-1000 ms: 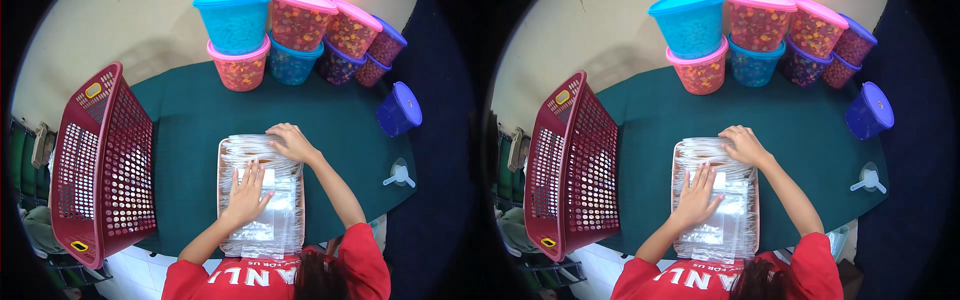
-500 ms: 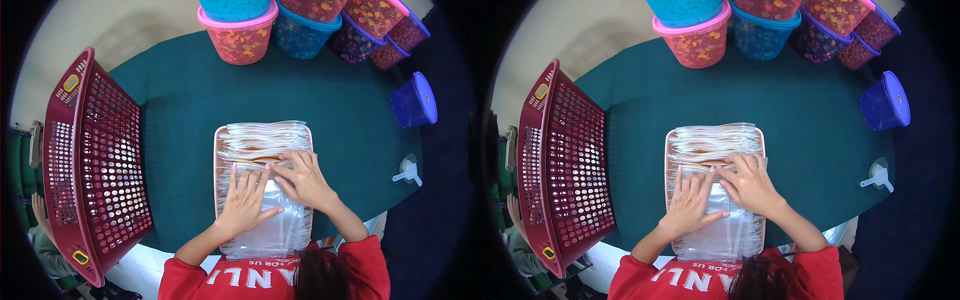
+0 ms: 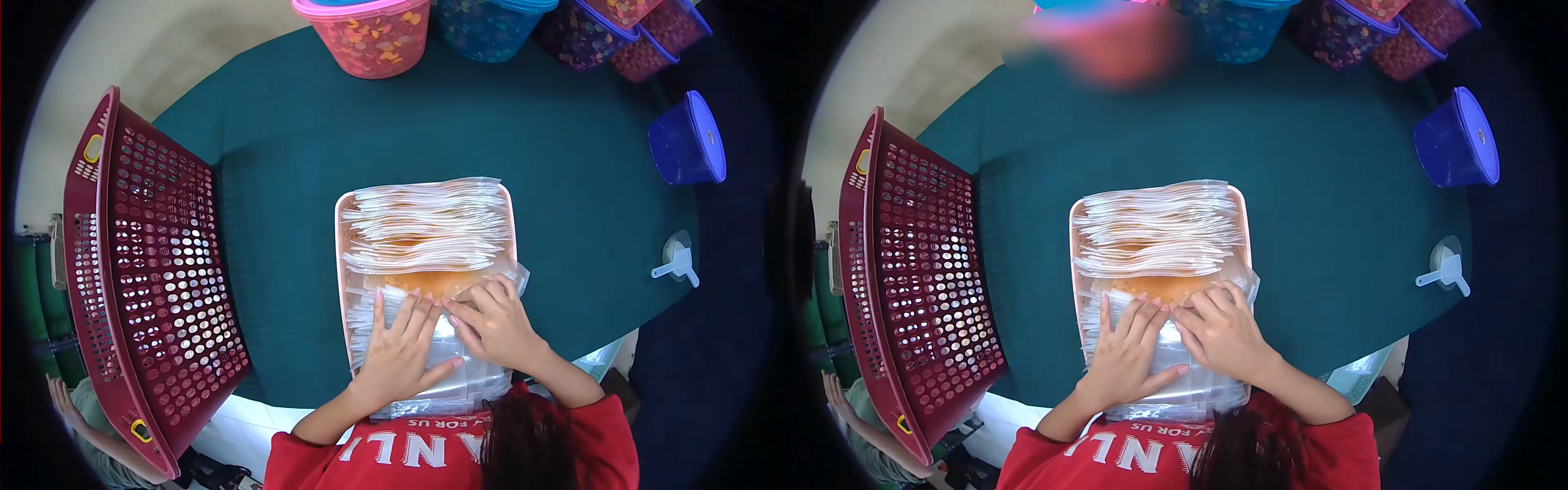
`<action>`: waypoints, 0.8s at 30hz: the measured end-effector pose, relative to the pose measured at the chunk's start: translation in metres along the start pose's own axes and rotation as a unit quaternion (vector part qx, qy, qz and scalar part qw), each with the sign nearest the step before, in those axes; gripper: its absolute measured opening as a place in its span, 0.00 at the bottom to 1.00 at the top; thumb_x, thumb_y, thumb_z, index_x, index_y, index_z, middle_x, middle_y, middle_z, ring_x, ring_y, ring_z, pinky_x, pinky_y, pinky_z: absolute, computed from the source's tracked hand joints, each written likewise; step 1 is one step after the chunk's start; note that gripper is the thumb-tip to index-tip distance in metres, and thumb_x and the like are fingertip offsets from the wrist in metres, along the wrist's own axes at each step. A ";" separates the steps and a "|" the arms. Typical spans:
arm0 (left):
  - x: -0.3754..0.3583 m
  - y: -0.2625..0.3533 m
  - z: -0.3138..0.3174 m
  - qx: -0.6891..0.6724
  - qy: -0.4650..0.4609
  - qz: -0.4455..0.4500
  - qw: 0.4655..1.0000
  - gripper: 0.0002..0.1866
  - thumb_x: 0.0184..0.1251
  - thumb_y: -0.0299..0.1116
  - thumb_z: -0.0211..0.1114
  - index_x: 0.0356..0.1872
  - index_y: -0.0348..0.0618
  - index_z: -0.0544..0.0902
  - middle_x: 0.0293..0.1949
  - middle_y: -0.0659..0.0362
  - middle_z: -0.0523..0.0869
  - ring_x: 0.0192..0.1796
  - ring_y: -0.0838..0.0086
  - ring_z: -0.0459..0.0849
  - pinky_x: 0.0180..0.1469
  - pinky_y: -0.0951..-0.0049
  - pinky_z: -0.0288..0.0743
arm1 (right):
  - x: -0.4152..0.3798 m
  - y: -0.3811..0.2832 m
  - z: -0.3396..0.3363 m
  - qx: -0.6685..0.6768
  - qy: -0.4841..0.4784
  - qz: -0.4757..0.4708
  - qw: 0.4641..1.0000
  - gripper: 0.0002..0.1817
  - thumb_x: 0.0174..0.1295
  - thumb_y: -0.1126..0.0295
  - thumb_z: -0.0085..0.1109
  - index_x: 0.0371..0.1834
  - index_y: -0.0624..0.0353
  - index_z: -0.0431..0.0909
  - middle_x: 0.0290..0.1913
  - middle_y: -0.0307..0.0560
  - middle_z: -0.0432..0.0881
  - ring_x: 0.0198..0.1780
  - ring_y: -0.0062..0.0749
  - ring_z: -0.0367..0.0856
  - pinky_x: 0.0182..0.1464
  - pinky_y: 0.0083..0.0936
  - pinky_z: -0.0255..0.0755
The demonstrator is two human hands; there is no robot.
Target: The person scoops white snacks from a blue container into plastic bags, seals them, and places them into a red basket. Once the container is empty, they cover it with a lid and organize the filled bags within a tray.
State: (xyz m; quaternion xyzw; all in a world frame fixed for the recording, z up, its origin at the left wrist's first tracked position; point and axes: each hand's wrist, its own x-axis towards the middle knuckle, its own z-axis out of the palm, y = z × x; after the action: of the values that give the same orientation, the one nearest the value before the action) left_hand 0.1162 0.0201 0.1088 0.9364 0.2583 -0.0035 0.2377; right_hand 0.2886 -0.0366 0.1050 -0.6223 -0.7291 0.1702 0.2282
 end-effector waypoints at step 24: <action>-0.009 0.007 0.002 -0.001 0.021 -0.021 1.000 0.44 0.54 0.61 0.55 0.60 0.31 0.61 0.53 0.41 0.67 0.61 0.49 0.58 0.65 0.43 0.35 | 0.046 0.023 -0.018 0.007 0.011 0.024 1.000 0.19 0.49 0.74 0.54 0.48 0.59 0.74 0.47 0.46 0.74 0.51 0.41 0.67 0.55 0.35 0.60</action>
State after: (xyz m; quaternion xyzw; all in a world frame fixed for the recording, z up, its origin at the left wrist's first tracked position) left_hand 0.1125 0.0096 0.1109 0.9304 0.2831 0.0111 0.2326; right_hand 0.3117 0.0124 0.1137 -0.6399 -0.7103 0.1740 0.2361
